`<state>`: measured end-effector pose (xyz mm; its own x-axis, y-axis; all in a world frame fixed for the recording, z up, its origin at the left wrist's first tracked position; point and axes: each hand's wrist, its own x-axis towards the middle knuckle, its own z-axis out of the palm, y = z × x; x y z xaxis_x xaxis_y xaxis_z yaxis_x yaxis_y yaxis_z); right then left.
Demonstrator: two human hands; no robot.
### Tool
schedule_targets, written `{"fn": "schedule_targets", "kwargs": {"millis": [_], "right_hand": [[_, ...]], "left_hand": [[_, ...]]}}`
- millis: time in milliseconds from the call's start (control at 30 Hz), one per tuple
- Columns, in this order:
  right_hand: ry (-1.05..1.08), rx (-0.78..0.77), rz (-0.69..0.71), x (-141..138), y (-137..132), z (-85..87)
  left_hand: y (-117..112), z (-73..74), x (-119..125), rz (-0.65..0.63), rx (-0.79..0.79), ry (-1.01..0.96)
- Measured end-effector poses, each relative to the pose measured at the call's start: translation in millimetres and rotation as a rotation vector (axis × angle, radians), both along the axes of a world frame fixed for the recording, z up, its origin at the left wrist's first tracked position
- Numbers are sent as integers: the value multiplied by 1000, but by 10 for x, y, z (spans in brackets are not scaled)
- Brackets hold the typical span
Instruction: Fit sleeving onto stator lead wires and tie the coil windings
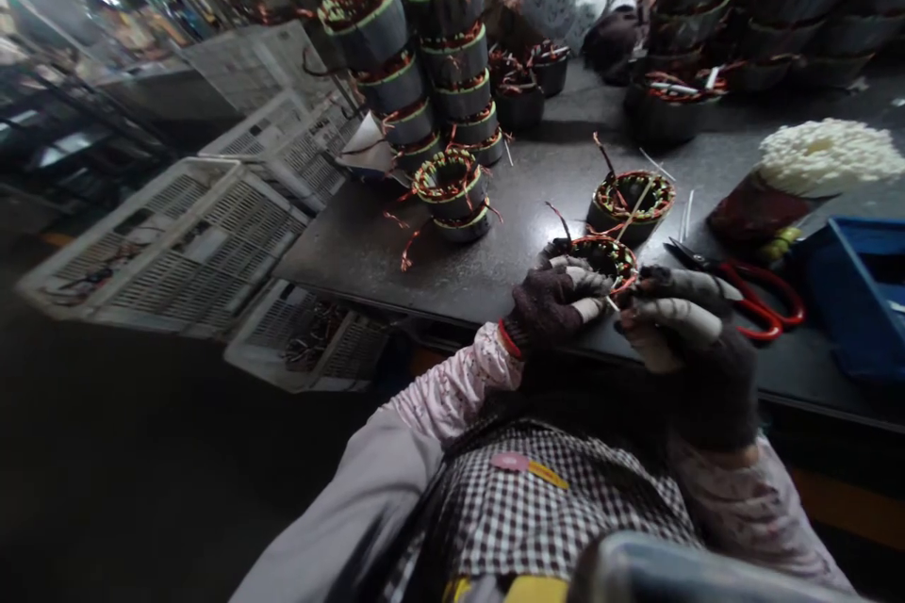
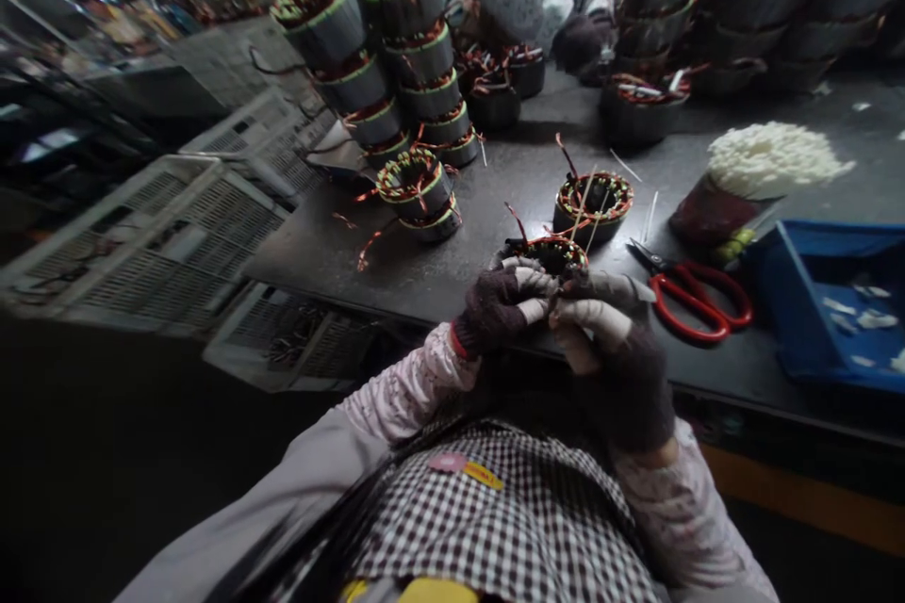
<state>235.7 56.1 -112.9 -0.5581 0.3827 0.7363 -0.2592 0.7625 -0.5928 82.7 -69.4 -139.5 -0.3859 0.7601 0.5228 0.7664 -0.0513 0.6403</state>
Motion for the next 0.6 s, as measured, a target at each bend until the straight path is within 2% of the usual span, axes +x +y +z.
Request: {"fn": "schedule_targets", "kwargs": {"millis": [133,200,267,367,433,500,567,600], "right_hand": [[-156,-385,83,81,-72,-148],[-299,-467,47,160,-110,-189],[-316,-525,11,196,-152,-127],[-92,-634,-63,-21,-194,79],[79,-670,-118,-326,-190,172],[151,-658,-155,-585,-155,178],[114,-561,-167,-636,-76,128],[47,-487,-157,-564,-10,102]], "left_hand": [[-29,11,12,39,-78,130],[-50,39,21,72,-136,162],[-60,65,44,56,-162,161],[-50,79,89,-37,-124,144],[-39,78,109,-110,-94,158],[-35,89,119,-136,-90,172],[-41,116,129,-83,-95,139],[-47,134,136,-46,-97,112]]}}
